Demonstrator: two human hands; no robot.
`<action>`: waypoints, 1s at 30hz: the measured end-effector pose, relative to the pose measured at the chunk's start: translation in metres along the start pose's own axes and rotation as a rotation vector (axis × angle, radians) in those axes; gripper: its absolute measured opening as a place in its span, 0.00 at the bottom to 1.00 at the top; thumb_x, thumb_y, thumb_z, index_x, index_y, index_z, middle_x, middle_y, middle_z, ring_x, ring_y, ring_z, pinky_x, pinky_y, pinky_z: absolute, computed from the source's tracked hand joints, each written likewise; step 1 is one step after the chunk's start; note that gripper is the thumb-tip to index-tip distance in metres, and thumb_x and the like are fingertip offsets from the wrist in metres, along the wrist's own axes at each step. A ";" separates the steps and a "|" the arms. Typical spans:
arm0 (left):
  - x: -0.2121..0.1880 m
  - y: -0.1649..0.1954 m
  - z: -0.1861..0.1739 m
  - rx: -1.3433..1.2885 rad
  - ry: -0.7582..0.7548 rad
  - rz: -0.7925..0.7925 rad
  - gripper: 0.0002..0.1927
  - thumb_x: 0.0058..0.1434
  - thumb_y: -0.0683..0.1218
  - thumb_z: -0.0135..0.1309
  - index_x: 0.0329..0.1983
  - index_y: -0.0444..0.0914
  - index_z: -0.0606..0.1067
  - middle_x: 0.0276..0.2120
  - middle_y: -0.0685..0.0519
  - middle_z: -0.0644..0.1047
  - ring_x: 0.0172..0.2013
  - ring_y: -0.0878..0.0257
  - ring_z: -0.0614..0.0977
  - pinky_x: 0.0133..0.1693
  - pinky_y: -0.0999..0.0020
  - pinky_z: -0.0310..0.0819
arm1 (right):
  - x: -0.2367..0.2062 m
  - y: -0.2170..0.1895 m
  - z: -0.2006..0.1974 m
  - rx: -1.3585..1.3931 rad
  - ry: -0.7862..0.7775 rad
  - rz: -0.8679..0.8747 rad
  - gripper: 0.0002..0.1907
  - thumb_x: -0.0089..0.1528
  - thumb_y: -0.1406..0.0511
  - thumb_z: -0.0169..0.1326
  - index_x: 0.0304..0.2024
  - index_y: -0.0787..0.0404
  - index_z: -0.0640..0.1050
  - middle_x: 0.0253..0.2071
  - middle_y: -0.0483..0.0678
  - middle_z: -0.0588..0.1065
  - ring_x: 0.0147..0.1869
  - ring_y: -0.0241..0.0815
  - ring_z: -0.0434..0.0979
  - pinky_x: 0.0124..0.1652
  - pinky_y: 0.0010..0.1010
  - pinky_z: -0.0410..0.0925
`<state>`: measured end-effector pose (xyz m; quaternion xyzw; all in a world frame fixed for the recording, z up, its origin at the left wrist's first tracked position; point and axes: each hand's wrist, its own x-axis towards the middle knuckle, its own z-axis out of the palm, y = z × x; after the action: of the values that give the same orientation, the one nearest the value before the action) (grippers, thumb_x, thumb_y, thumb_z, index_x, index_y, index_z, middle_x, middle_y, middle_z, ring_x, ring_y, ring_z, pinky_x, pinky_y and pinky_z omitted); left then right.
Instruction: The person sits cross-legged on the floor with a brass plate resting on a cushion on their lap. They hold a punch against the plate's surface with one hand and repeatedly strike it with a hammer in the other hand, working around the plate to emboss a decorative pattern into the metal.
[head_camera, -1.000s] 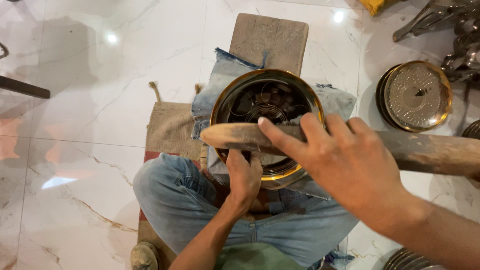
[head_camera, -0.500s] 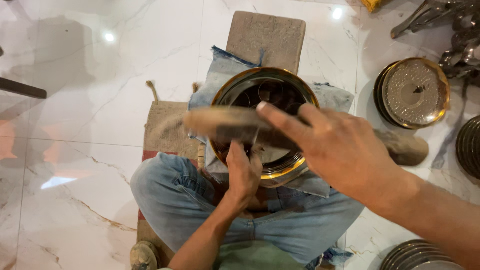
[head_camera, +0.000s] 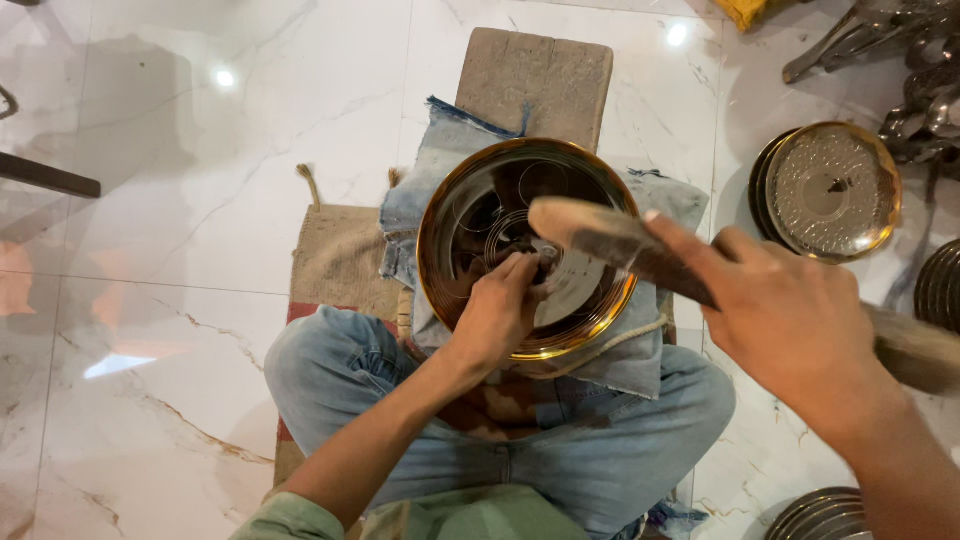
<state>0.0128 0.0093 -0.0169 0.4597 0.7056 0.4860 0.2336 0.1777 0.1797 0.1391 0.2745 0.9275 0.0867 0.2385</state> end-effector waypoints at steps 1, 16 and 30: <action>0.001 0.000 -0.001 0.008 -0.026 0.000 0.15 0.62 0.38 0.55 0.53 0.33 0.71 0.45 0.40 0.76 0.44 0.38 0.79 0.42 0.50 0.74 | -0.002 -0.001 0.004 0.117 0.124 -0.016 0.45 0.58 0.60 0.59 0.75 0.33 0.57 0.43 0.45 0.76 0.34 0.49 0.83 0.33 0.42 0.76; 0.037 -0.003 -0.026 -0.086 -0.130 0.030 0.17 0.65 0.40 0.58 0.56 0.37 0.70 0.44 0.47 0.81 0.42 0.60 0.85 0.44 0.64 0.82 | -0.038 -0.020 0.084 1.035 0.524 0.227 0.46 0.56 0.65 0.65 0.73 0.55 0.58 0.46 0.55 0.74 0.43 0.48 0.79 0.42 0.39 0.74; 0.075 -0.012 -0.014 0.165 -0.839 0.450 0.27 0.60 0.46 0.60 0.64 0.41 0.72 0.47 0.48 0.81 0.45 0.49 0.84 0.45 0.54 0.78 | -0.084 -0.067 0.172 1.299 0.436 0.643 0.29 0.57 0.68 0.66 0.58 0.67 0.69 0.40 0.53 0.79 0.41 0.43 0.79 0.46 0.34 0.73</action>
<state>-0.0378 0.0669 -0.0130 0.7743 0.4699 0.2395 0.3498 0.2922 0.0828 0.0028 0.5935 0.6925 -0.3597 -0.1972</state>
